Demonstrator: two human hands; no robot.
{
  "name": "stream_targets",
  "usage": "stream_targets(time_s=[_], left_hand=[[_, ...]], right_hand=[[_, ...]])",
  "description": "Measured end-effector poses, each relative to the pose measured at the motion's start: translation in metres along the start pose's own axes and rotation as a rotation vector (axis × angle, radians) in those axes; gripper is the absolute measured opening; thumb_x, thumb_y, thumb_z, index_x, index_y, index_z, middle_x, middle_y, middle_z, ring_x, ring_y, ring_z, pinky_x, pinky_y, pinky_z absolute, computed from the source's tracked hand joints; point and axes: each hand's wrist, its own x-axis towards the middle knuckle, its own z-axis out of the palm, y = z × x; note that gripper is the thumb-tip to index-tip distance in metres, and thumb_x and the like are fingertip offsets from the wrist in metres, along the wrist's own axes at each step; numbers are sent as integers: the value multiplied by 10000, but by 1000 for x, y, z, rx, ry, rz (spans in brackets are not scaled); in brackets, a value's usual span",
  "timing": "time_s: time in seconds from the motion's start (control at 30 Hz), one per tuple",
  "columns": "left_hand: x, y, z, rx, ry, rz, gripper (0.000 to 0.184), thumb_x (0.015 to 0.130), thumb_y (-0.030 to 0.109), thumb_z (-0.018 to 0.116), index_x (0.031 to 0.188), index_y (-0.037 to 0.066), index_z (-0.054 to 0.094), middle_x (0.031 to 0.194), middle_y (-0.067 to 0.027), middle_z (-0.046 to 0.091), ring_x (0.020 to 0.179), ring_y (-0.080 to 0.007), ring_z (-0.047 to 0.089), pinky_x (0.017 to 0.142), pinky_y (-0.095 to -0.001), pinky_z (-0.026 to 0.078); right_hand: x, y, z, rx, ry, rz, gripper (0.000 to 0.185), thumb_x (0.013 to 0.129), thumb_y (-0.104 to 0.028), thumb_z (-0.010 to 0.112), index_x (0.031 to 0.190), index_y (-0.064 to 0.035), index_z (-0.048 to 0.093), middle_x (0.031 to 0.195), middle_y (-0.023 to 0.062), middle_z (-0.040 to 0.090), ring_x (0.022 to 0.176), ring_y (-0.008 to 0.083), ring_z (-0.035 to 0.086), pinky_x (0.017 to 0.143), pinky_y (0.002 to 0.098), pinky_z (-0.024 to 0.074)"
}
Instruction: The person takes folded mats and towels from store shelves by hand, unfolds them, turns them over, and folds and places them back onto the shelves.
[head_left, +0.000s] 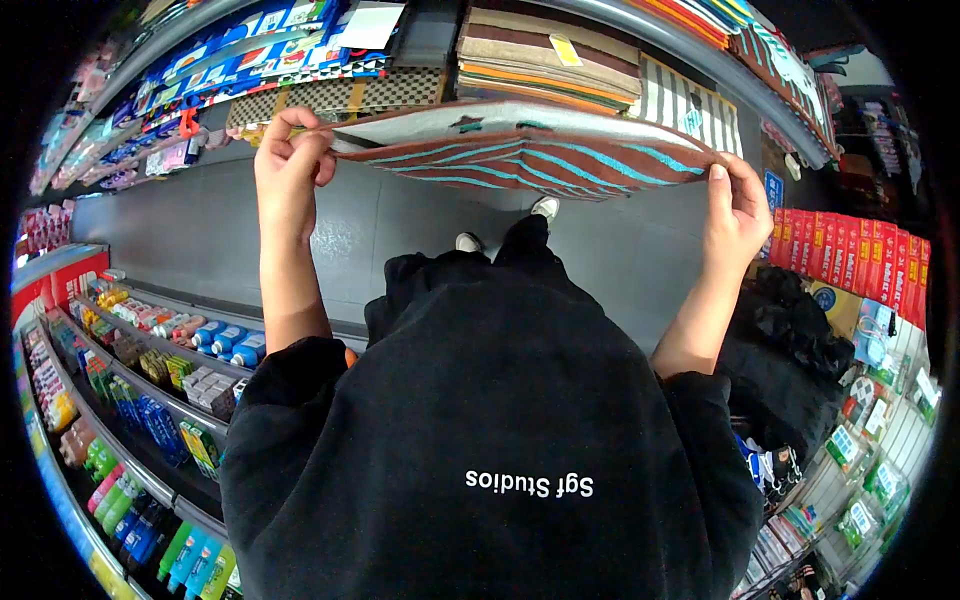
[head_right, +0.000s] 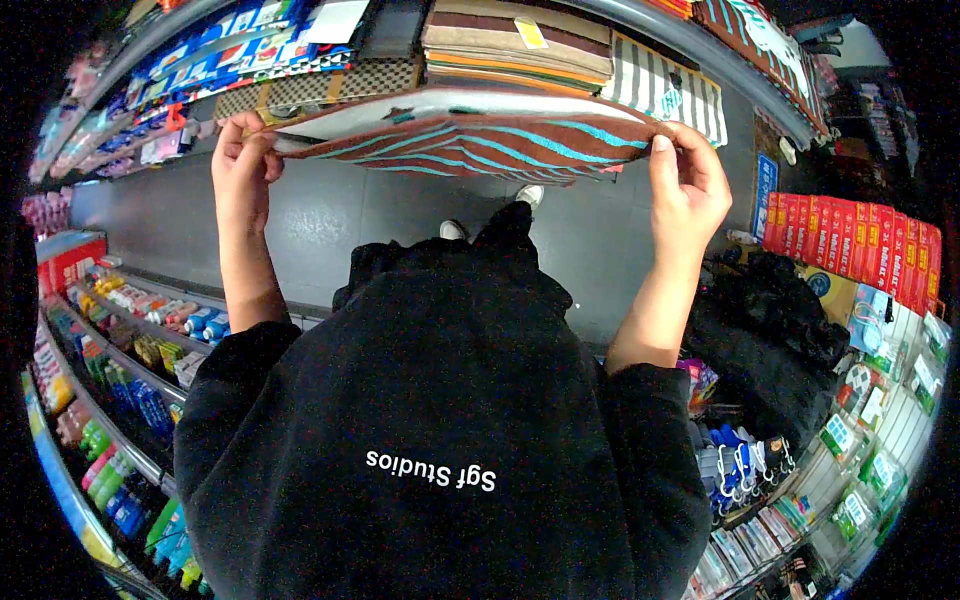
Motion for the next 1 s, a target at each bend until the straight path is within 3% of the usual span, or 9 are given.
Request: stream_targets(time_s=[0.13, 0.2, 0.27, 0.33, 0.4, 0.7, 0.77, 0.87, 1.0], left_hand=[[-11, 6, 14, 53, -88, -51, 161, 766, 27, 572, 905, 69, 504, 694, -6, 557, 476, -29, 438, 416, -172, 283], [-22, 4, 23, 154, -387, -155, 178, 753, 34, 554, 921, 75, 509, 657, 19, 555, 499, -21, 444, 428, -164, 294], [-24, 1, 30, 121, -359, -168, 170, 749, 30, 546, 910, 78, 521, 633, 28, 537, 500, -22, 439, 433, -167, 295], [-10, -7, 12, 107, -111, -96, 154, 743, 17, 560, 885, 69, 531, 618, 36, 522, 496, -22, 429, 437, -171, 291], [-3, -7, -6, 365, 49, -11, 176, 715, -11, 583, 870, 57, 536, 603, 32, 520, 500, -31, 429, 454, -164, 294], [-11, -6, -4, 909, -154, 26, 174, 689, -34, 575, 829, 32, 496, 726, -12, 504, 640, -68, 449, 539, -203, 351], [-13, -3, -6, 885, -438, 239, 184, 679, -61, 542, 829, 37, 501, 921, -68, 530, 764, -120, 497, 582, -227, 395], [-19, 7, 8, 867, -541, 315, 203, 667, -71, 510, 844, 21, 544, 1035, -88, 533, 822, -204, 557, 654, -298, 446], [-21, 5, 12, 967, -503, 448, 220, 682, -58, 511, 849, 46, 609, 1016, -94, 573, 840, -247, 575, 688, -330, 460]], right_hand=[[-3, -14, 12, -221, -329, -120, 143, 742, 25, 630, 885, 24, 621, 857, 75, 617, 752, 130, 594, 657, 248, 490], [-10, -8, 20, -229, -383, -123, 150, 724, 14, 637, 872, 25, 615, 831, 81, 615, 729, 133, 593, 643, 247, 486], [-14, -1, 27, -228, -340, -159, 153, 725, -2, 636, 874, 26, 613, 809, 83, 611, 717, 133, 589, 629, 243, 479], [-12, 3, 24, -270, -268, -118, 139, 737, -3, 625, 872, 29, 613, 806, 85, 611, 707, 135, 588, 633, 244, 481], [-7, 11, 14, -226, -159, -20, 118, 747, 6, 609, 860, 38, 615, 792, 82, 605, 688, 126, 585, 630, 240, 479], [-1, 14, 7, -311, -75, -169, 117, 748, 4, 607, 858, 41, 623, 781, 85, 609, 690, 131, 584, 639, 241, 474], [2, 11, 6, -379, -70, -212, 116, 747, 0, 608, 855, 36, 628, 786, 82, 612, 704, 133, 587, 652, 246, 476], [4, 11, 5, -351, -65, -217, 121, 749, -2, 607, 862, 32, 632, 787, 78, 613, 710, 135, 588, 661, 249, 477], [7, 9, 1, -357, -51, -193, 115, 753, -7, 607, 859, 28, 634, 789, 77, 615, 708, 138, 588, 662, 250, 478]])
